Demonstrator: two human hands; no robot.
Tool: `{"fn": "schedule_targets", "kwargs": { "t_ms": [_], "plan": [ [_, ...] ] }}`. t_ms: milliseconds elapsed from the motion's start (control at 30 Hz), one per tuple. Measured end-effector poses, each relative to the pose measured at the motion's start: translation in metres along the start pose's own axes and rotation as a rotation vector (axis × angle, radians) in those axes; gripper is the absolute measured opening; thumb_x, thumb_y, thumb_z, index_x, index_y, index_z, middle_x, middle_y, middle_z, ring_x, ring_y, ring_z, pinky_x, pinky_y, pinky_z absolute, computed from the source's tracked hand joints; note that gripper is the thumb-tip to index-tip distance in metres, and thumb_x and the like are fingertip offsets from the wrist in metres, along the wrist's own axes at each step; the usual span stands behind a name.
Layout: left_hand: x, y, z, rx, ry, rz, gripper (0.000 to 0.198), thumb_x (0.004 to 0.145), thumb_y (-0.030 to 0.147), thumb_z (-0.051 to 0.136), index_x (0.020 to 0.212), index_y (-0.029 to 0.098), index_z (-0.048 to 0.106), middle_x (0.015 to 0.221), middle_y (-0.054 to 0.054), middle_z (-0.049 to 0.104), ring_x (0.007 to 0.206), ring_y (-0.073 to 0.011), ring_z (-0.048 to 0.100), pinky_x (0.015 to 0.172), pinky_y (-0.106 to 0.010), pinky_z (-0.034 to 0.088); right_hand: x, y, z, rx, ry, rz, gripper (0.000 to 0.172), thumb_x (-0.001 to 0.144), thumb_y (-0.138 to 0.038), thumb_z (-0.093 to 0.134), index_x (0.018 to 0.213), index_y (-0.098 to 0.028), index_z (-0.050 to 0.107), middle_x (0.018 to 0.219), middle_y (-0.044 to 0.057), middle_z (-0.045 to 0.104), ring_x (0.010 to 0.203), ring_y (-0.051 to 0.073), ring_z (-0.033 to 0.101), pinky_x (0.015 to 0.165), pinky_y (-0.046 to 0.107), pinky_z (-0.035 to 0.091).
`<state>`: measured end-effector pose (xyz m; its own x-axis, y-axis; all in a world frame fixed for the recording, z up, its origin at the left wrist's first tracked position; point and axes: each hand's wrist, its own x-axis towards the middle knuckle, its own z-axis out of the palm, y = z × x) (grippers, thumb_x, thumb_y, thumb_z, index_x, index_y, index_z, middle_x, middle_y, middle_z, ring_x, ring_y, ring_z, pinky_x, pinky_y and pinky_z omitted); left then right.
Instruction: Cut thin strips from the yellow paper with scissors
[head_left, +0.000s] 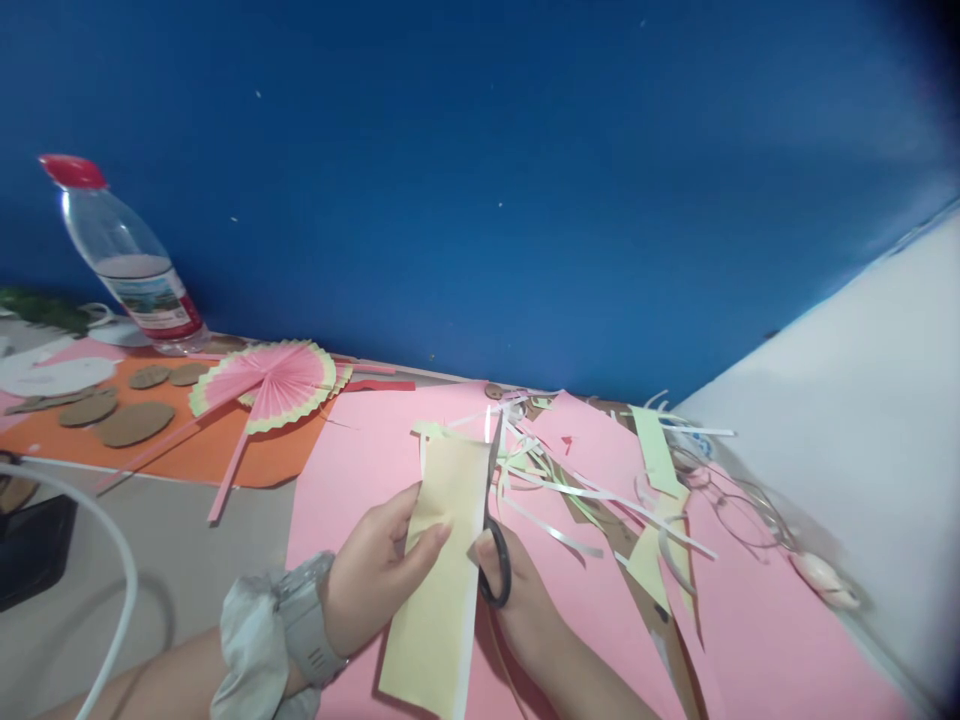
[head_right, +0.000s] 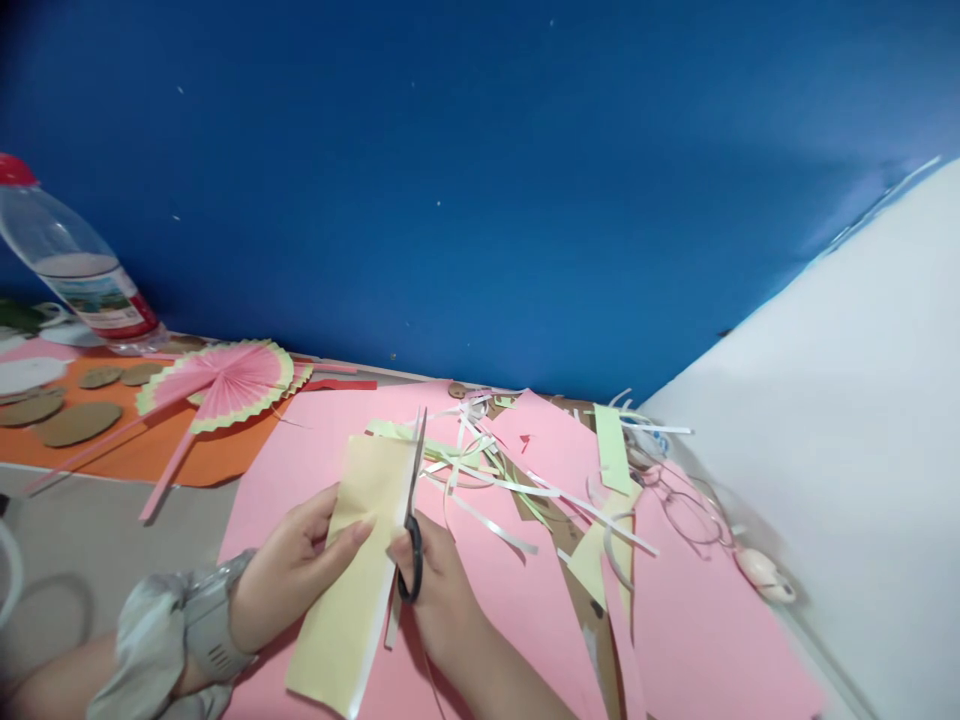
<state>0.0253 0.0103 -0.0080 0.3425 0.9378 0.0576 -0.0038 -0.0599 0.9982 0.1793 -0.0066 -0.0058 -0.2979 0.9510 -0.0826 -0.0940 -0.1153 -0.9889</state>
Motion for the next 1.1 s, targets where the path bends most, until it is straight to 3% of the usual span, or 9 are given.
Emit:
{"fn": "schedule_targets", "kwargs": {
  "t_ms": [200,367,567,733,867,1000,1100],
  "plan": [
    [-0.001,0.001,0.0,0.022,0.01,-0.01,0.037,0.093,0.037,0.05,0.124,0.019,0.058,0.103,-0.009,0.072,0.072,-0.0175,0.068,0.061,-0.024,0.055,0.001,0.004,-0.003,0.043,-0.048,-0.005,0.054,0.091,-0.06,0.045,0.112,-0.013,0.063,0.097,0.013,0.068,0.087,0.027,0.063,0.075,0.035,0.05],
    [0.0,0.0,-0.001,0.015,0.01,-0.013,0.036,0.093,0.036,0.05,0.124,0.019,0.058,0.104,-0.009,0.072,0.082,-0.02,0.069,0.07,-0.027,0.056,0.002,0.004,-0.002,0.055,-0.043,-0.009,0.053,0.091,-0.058,0.047,0.11,-0.013,0.064,0.1,0.014,0.068,0.089,0.028,0.063,0.075,0.036,0.05],
    [0.0,0.0,-0.001,0.028,0.02,-0.005,0.036,0.093,0.037,0.05,0.122,0.018,0.06,0.102,-0.009,0.073,0.077,-0.0194,0.069,0.067,-0.026,0.055,0.002,0.003,-0.003,0.027,-0.046,0.007,0.054,0.091,-0.06,0.045,0.111,-0.012,0.063,0.096,0.013,0.068,0.087,0.026,0.062,0.074,0.035,0.05],
    [0.001,0.0,0.0,0.015,0.006,-0.002,0.035,0.093,0.037,0.05,0.12,0.018,0.059,0.098,-0.008,0.073,0.076,-0.0188,0.068,0.066,-0.026,0.055,0.001,-0.001,-0.001,0.004,0.014,0.0,0.051,0.087,-0.063,0.049,0.092,-0.015,0.066,0.077,0.007,0.065,0.069,0.021,0.059,0.064,0.032,0.049],
    [0.001,0.002,0.0,0.028,-0.02,0.005,0.031,0.093,0.034,0.049,0.117,0.018,0.06,0.099,-0.007,0.073,0.076,-0.0175,0.068,0.075,-0.028,0.055,0.0,-0.005,0.001,-0.024,0.095,0.002,0.053,0.083,-0.068,0.05,0.072,-0.017,0.062,0.06,0.003,0.059,0.056,0.018,0.054,0.055,0.03,0.046],
    [0.001,0.002,0.0,0.054,-0.013,0.027,0.028,0.093,0.031,0.05,0.113,0.017,0.062,0.102,-0.007,0.073,0.092,-0.0215,0.068,0.079,-0.029,0.054,0.002,-0.006,0.0,-0.051,0.068,0.017,0.057,0.083,-0.069,0.049,0.085,-0.016,0.067,0.069,0.006,0.065,0.064,0.022,0.06,0.059,0.032,0.048],
    [0.001,0.003,0.0,0.061,-0.013,0.025,0.028,0.092,0.032,0.05,0.112,0.017,0.062,0.093,-0.006,0.073,0.082,-0.0203,0.069,0.075,-0.029,0.055,0.002,-0.004,-0.001,-0.045,0.06,0.017,0.057,0.083,-0.07,0.049,0.088,-0.016,0.066,0.07,0.006,0.065,0.065,0.022,0.06,0.059,0.032,0.048]
  ]
}}
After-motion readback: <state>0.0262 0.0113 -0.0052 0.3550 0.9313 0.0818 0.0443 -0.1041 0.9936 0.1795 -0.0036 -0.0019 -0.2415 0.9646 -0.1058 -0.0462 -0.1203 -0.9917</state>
